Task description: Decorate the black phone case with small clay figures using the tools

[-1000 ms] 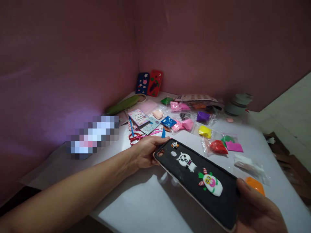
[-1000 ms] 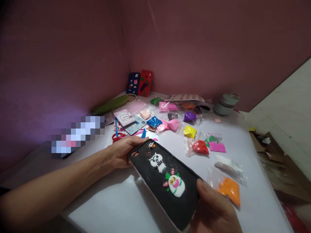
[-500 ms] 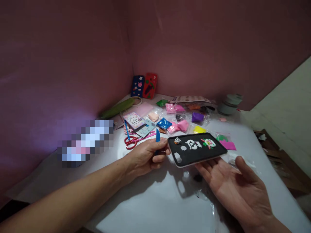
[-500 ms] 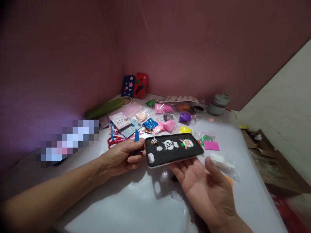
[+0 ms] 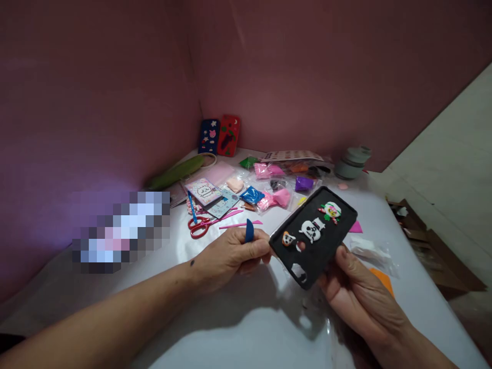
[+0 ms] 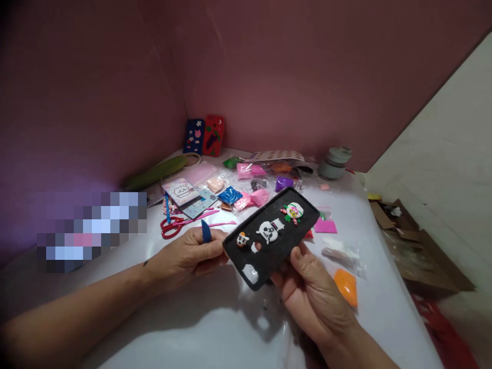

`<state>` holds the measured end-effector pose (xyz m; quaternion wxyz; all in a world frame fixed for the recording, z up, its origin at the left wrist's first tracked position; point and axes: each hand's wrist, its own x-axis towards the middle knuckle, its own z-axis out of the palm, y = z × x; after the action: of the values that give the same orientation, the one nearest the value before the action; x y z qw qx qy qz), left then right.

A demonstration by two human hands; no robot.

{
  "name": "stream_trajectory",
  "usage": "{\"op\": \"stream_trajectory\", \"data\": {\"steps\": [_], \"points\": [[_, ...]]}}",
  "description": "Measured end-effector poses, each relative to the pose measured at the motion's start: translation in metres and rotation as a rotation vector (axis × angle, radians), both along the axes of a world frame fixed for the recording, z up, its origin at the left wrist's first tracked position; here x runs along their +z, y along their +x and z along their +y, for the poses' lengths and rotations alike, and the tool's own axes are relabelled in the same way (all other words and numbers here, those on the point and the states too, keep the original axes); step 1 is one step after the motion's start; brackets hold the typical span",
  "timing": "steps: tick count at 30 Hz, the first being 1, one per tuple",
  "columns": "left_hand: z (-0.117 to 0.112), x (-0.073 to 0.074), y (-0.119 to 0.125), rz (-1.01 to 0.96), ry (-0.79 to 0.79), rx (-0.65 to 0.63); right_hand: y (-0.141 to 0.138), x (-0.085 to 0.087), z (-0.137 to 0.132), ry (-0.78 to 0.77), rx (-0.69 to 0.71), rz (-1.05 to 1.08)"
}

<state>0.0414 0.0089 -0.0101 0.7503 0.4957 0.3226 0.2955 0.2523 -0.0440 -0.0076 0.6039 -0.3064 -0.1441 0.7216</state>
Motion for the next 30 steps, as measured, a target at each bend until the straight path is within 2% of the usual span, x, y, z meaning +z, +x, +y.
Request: {"op": "stream_trajectory", "data": {"steps": [3,8,11,20,24,30], "points": [[-0.003,0.006,0.0,0.111,0.099,-0.075,0.001,-0.003,0.002,-0.034,-0.003,-0.016],[0.001,0.005,-0.002,-0.015,-0.141,-0.184,0.003,-0.004,0.003,-0.084,0.022,0.007],[0.005,0.002,-0.004,-0.098,-0.24,-0.167,0.003,-0.005,0.003,-0.107,0.065,0.041],[0.0,-0.003,-0.002,-0.176,-0.329,-0.186,-0.002,-0.004,-0.001,-0.02,0.184,0.013],[-0.002,-0.003,-0.002,-0.181,-0.37,-0.207,-0.003,-0.006,-0.003,-0.089,0.151,-0.008],[0.001,-0.003,-0.002,-0.225,-0.382,-0.199,0.0,-0.022,-0.003,-0.106,0.118,-0.091]]}}
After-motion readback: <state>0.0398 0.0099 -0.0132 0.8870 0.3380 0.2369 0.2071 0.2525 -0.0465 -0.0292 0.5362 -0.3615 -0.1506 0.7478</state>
